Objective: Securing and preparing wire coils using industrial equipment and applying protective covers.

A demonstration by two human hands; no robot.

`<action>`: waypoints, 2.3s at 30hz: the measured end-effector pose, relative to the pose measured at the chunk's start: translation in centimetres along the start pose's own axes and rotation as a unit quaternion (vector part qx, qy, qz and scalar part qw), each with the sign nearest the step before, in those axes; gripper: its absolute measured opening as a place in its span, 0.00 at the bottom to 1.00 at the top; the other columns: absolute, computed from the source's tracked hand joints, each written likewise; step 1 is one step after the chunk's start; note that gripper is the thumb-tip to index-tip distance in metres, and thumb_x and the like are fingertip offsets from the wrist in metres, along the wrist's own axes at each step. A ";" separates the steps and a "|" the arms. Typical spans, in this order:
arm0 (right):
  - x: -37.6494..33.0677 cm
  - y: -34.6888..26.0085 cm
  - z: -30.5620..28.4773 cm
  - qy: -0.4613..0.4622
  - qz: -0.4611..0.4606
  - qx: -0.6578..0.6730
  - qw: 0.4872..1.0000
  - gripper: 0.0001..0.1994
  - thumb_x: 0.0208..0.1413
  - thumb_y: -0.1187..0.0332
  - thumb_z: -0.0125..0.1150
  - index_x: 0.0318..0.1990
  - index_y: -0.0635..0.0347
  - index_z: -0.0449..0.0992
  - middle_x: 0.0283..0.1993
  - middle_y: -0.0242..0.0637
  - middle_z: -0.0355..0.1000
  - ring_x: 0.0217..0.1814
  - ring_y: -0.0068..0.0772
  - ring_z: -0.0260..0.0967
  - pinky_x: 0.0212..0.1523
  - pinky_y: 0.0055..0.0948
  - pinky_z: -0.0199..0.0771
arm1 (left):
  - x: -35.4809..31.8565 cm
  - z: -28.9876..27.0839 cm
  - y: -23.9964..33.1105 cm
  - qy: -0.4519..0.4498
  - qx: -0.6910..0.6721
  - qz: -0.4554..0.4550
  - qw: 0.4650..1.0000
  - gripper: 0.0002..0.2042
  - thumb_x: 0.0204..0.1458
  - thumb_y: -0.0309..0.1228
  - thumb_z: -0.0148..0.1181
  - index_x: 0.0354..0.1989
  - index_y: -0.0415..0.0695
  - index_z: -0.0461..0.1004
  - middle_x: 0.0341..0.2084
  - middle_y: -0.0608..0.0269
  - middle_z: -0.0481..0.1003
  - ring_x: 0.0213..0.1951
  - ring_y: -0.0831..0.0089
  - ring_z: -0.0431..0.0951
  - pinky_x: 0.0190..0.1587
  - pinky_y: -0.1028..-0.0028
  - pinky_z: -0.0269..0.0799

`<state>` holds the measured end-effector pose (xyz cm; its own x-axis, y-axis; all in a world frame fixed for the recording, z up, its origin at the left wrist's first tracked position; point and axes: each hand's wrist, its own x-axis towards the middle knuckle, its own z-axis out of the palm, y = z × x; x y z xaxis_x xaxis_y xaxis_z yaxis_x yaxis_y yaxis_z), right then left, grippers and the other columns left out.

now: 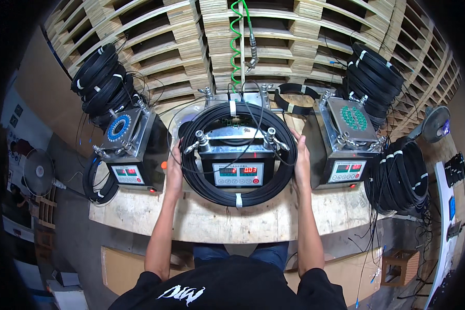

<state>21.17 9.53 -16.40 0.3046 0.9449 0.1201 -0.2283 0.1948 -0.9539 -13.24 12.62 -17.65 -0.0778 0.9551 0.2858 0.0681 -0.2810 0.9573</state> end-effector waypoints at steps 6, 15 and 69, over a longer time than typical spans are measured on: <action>-1.0 -0.2 1.4 0.027 -0.030 0.018 0.999 0.31 0.73 0.47 0.35 0.67 0.68 0.65 0.65 0.42 0.68 0.66 0.30 0.64 0.68 0.28 0.58 | -0.2 1.8 -0.4 0.034 0.067 0.043 0.996 0.28 0.69 0.48 0.42 0.66 0.36 0.64 0.60 0.50 0.70 0.62 0.64 0.68 0.65 0.70 0.58; -0.6 1.6 0.5 0.038 -0.065 0.010 0.997 0.30 0.73 0.50 0.37 0.66 0.69 0.66 0.64 0.42 0.69 0.64 0.31 0.66 0.67 0.28 0.58 | 0.1 2.1 -0.3 0.046 0.055 0.059 0.996 0.29 0.69 0.49 0.42 0.64 0.35 0.67 0.57 0.50 0.74 0.59 0.67 0.70 0.63 0.71 0.61; 17.0 -1.0 4.5 -0.143 -0.142 -0.321 0.925 0.31 0.69 0.42 0.43 0.62 0.60 0.71 0.43 0.34 0.72 0.37 0.25 0.62 0.42 0.25 0.68 | 13.5 3.3 3.6 -0.147 -0.166 -0.141 0.965 0.33 0.61 0.59 0.51 0.66 0.47 0.63 0.54 0.51 0.73 0.39 0.66 0.80 0.36 0.70 0.80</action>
<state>22.42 26.58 -12.14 -0.0107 0.9281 0.3721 0.4471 0.3373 -0.8285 -10.78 24.83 -10.44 0.2412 0.9699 0.0338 -0.2403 0.0260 0.9704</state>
